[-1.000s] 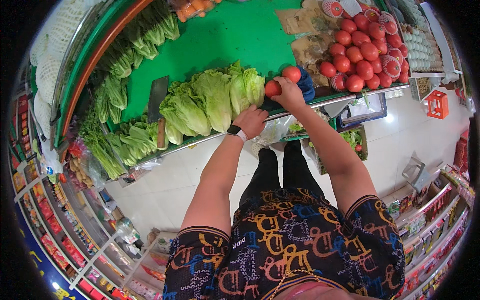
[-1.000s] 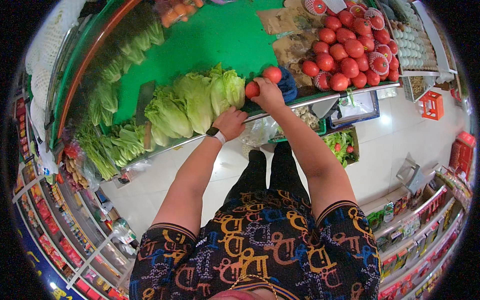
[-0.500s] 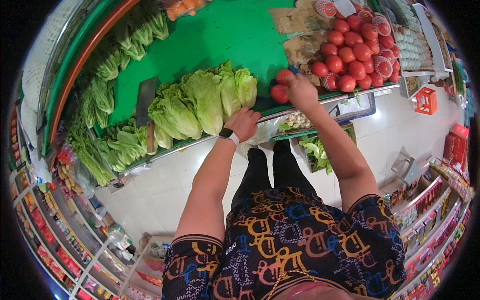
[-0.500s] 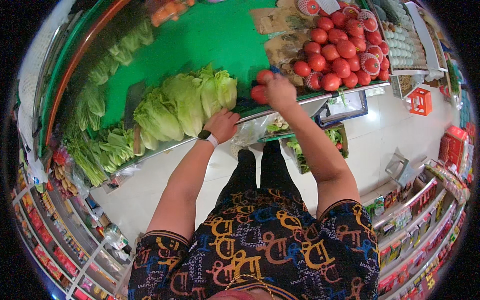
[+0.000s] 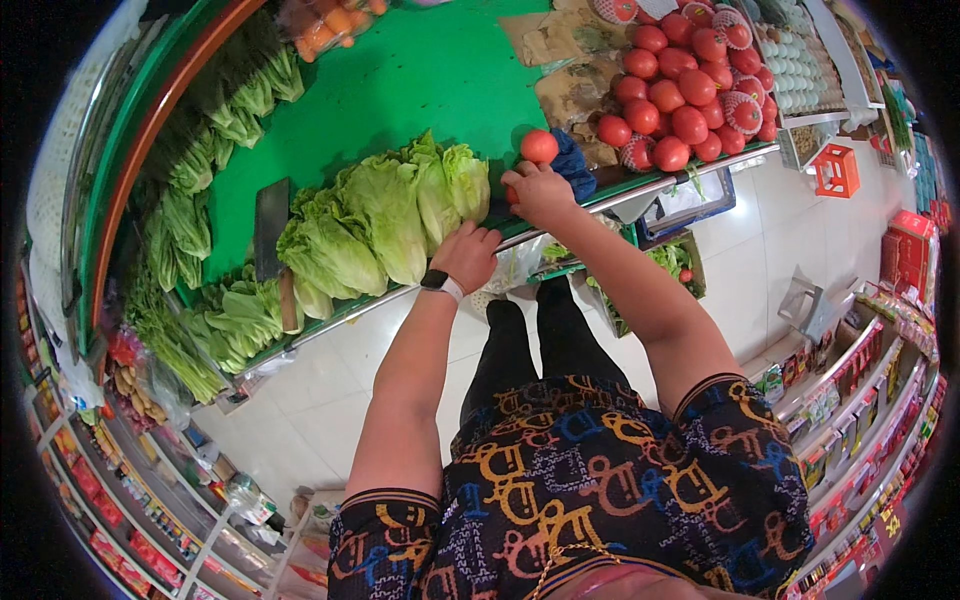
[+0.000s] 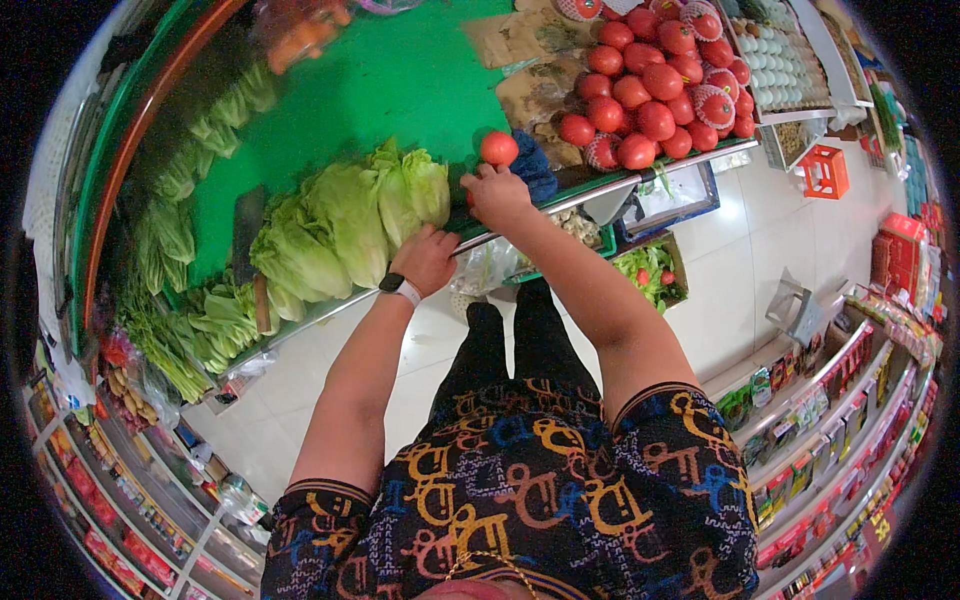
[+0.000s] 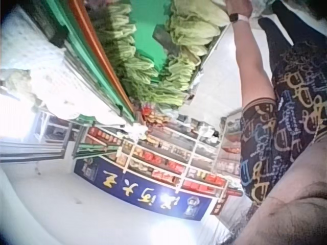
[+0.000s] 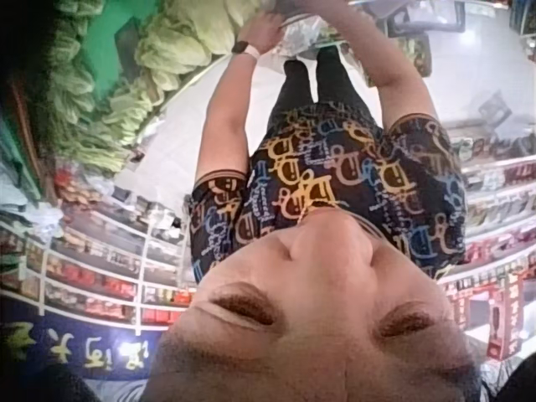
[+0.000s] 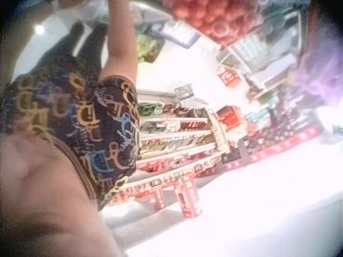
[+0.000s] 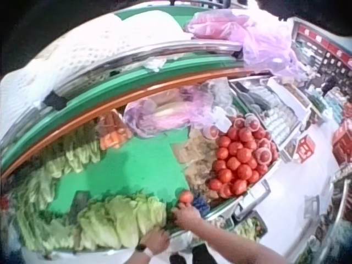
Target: The person uses a cleaver to trim the base of several heads of lettuce and places them on a green display counter. They then pick up multiple tomatoes, remove their foam netting, and arrange them on the counter next to the lettuce.
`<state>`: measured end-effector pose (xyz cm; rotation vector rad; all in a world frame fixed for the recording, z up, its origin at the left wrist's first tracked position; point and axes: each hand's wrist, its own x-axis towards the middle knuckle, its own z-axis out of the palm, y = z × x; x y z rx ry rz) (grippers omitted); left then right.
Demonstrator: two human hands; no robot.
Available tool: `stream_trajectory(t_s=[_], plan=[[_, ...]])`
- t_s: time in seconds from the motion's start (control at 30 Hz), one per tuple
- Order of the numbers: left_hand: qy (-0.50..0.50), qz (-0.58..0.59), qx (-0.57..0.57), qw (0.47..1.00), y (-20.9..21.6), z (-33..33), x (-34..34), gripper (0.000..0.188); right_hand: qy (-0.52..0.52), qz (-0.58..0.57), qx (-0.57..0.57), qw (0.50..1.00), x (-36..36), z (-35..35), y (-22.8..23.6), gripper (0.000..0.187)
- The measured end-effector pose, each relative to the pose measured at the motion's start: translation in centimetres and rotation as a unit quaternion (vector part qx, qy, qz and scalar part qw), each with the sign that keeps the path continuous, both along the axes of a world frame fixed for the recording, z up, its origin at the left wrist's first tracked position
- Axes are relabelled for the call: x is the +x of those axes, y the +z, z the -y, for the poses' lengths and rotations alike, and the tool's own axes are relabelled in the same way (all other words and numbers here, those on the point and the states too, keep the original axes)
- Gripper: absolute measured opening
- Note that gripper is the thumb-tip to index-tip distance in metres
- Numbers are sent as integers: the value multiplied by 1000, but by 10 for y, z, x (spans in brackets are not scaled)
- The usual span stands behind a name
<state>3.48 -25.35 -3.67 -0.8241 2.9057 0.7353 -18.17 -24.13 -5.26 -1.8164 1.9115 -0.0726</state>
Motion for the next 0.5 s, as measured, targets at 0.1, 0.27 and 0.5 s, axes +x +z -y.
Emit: stream_trajectory(t_s=[0.1,0.27,0.5], plan=[[-2,-9,1,1000,-2,0,1,20,-44,23,34,998,-8,-2,2,49],[0,-3,1,1000,-3,-2,3,18,-58,28,-25,998,-57,-19,25,56],[-4,7,0,1000,-5,-2,1,18,-83,37,-7,996,-33,-17,3,38]])
